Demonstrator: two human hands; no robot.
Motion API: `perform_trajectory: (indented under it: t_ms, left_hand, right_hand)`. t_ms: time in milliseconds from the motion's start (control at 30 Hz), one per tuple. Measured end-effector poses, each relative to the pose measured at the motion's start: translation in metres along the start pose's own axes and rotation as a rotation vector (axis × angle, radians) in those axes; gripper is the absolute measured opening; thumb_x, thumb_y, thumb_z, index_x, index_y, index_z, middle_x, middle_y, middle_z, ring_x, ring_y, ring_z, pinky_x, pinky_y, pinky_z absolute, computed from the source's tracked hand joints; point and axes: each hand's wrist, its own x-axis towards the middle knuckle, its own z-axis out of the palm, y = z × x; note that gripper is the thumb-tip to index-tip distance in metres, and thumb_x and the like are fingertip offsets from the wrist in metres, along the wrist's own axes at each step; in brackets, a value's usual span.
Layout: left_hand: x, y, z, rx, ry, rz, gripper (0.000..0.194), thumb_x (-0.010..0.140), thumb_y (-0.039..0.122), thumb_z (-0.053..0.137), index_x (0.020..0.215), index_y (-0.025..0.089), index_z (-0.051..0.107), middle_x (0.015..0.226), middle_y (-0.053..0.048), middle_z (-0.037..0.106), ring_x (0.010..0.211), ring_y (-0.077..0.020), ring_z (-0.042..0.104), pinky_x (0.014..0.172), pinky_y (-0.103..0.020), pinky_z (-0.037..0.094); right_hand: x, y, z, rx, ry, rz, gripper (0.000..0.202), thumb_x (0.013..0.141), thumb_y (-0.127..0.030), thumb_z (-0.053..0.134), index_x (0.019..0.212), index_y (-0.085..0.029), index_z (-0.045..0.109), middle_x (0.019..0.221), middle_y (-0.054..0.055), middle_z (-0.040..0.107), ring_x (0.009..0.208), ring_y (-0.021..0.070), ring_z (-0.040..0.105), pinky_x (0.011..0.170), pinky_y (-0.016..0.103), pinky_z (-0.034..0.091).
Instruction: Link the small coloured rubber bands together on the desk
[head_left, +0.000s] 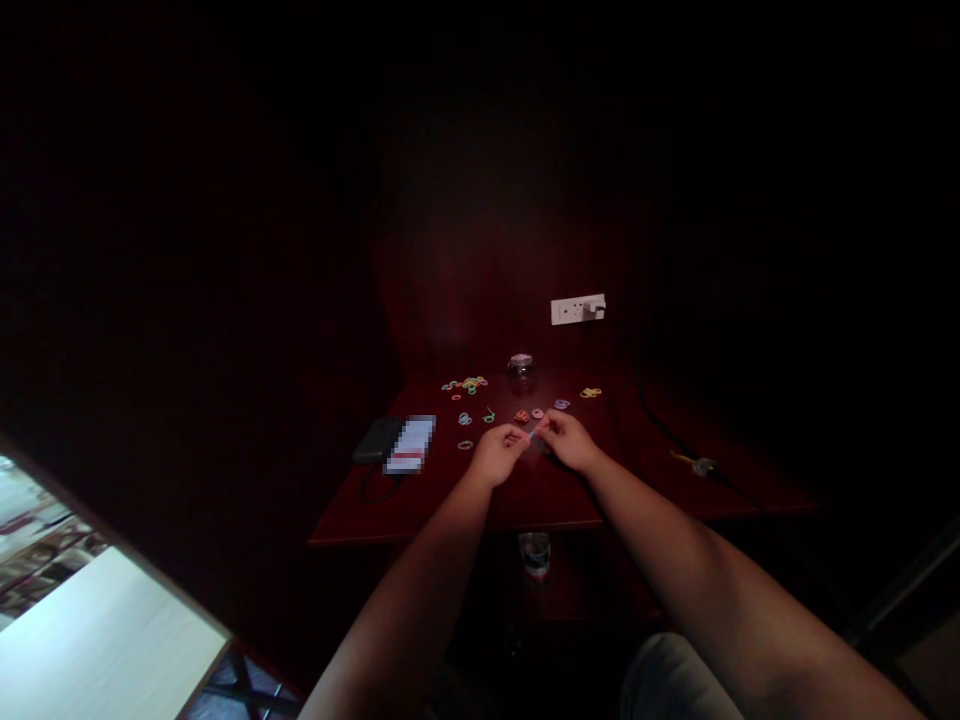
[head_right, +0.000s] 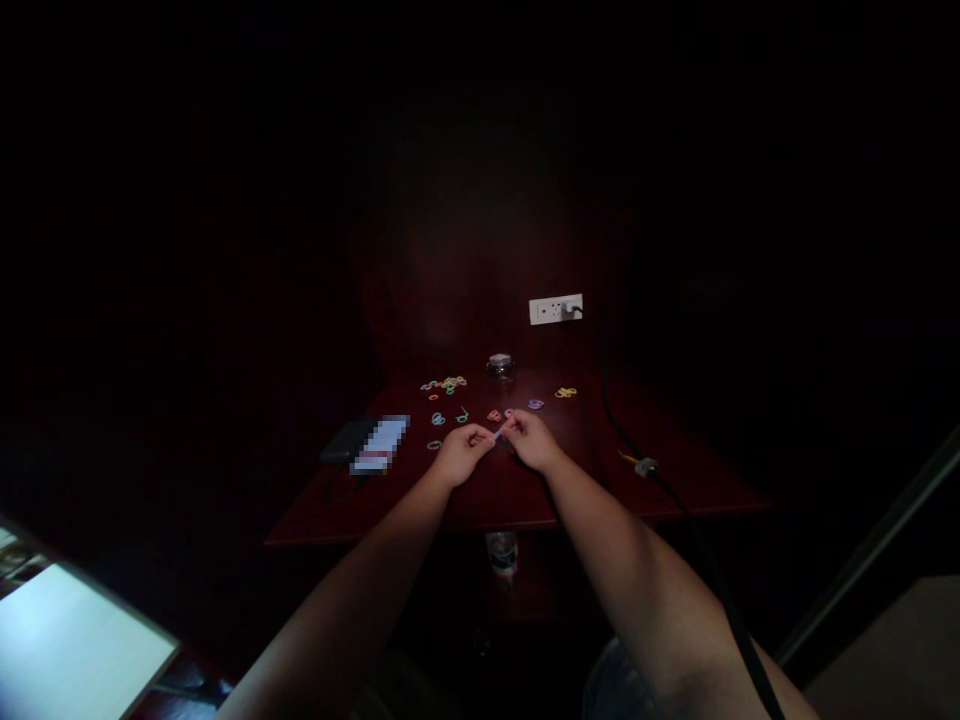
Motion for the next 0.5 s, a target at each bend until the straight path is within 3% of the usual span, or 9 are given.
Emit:
perform_trajectory:
  t_ms: [267,500]
  left_hand:
    - [0.0011,-0.0022,-0.0003,0.025,-0.061,-0.032,0.014,0.072,0.023,0.061,0.078,0.011,0.065,0.07,-0.004,0.064,0.062,-0.0107,0.053,0.061,-0.022,0.042]
    - [-0.001,0.0013,-0.0004,0.065,-0.076,-0.034,0.013,0.071,0.023,0.061,0.075,0.011,0.064,0.069,-0.004,0.063,0.061,-0.0108,0.053,0.06,-0.023,0.042]
  right_hand:
    - [0.0031,-0.0006,-0.001,0.044,0.07,0.053,0.018,0.066,-0.034,0.057,0.065,-0.019,0.047,0.046,-0.006,0.047,0.04,0.009,0.043,0.042,0.021,0.032]
    - [0.0029,0.0018,-0.0003,-0.026,0.021,0.011,0.012,0.067,-0.028,0.054,0.063,-0.019,0.047,0.046,-0.005,0.046,0.042,0.0099,0.043,0.044,0.022,0.034]
